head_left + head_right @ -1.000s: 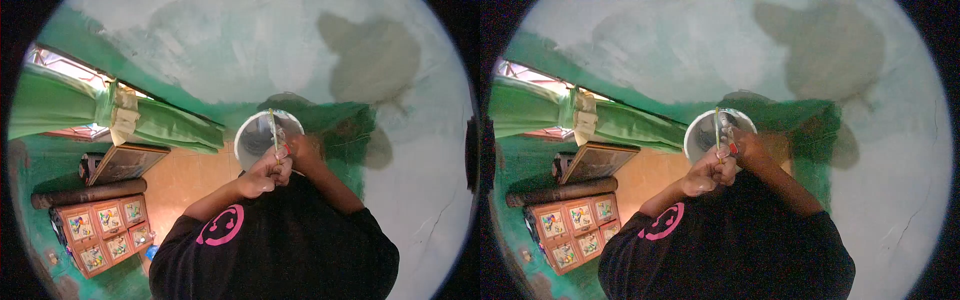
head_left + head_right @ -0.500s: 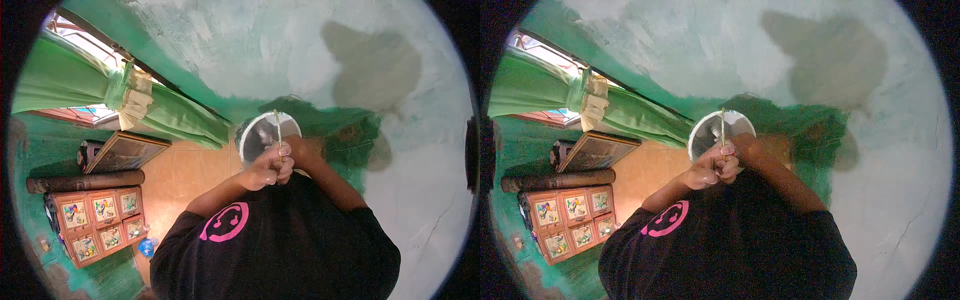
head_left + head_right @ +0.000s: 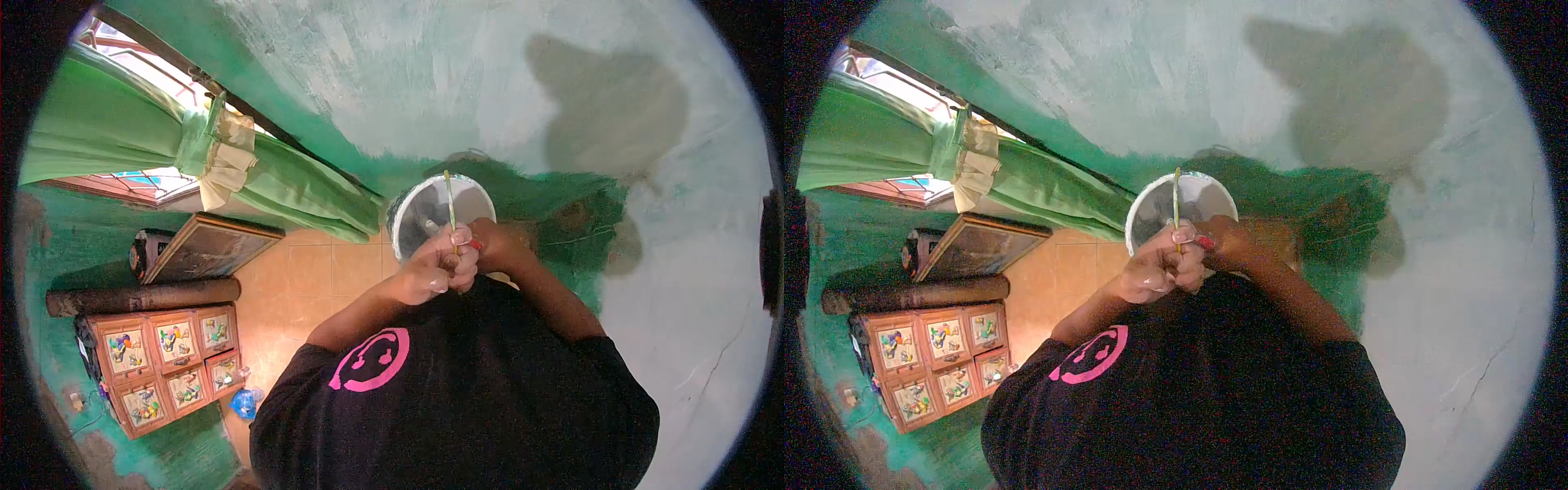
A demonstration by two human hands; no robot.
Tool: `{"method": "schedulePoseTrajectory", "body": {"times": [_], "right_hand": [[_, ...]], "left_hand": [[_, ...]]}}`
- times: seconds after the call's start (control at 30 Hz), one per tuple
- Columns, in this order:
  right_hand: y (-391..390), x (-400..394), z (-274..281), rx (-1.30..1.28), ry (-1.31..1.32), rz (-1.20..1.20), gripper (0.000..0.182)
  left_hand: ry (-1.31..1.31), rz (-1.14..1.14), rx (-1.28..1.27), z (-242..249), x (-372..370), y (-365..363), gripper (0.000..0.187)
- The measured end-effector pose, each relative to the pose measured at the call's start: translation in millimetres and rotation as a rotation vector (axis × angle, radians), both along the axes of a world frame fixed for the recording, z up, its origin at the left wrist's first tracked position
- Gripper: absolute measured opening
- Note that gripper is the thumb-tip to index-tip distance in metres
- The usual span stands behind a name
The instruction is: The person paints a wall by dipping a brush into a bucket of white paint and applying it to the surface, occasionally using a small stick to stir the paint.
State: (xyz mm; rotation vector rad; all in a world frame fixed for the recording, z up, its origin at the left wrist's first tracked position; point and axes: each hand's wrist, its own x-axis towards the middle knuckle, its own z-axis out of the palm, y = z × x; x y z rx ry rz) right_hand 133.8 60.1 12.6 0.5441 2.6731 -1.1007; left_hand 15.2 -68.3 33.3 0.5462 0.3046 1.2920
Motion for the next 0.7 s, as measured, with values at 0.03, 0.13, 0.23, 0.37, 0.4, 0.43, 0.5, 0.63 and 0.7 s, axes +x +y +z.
{"method": "schedulePoseTrajectory", "body": {"times": [0.03, 0.13, 0.23, 0.37, 0.4, 0.43, 0.5, 0.63, 0.7], "right_hand": [[1, 2, -4, -0.027, -0.028, 0.013, 0.041], [-7, 19, -39, 0.055, 0.260, -0.304, 0.036], [3, 16, -73, -0.143, 0.571, -0.270, 0.029], [-8, 14, -20, -0.144, 0.552, -0.420, 0.021], [-11, 12, -15, -0.150, 0.627, -0.426, 0.020], [-12, 11, -12, -0.155, 0.703, -0.433, 0.019], [-10, 10, -9, -0.243, 0.619, -0.425, 0.023], [-4, 2, -22, -0.321, 0.635, -0.293, 0.039], [-3, -3, -41, -0.349, 0.534, -0.308, 0.040]], "left_hand": [[0.003, -0.005, 0.002, 3, -1, 0, 0.054], [0.079, 0.013, -0.069, 7, -3, -1, 0.055], [0.142, -0.005, 0.049, 7, -4, -1, 0.056], [0.137, -0.019, 0.053, 5, -3, -1, 0.055], [0.139, -0.024, 0.044, 5, -3, -1, 0.055], [0.141, -0.026, 0.045, 6, -2, -1, 0.055], [0.163, -0.035, 0.021, 8, -2, -1, 0.055], [0.154, -0.057, 0.060, 4, -2, -1, 0.055], [0.194, -0.098, 0.065, 3, -2, -1, 0.054]]}}
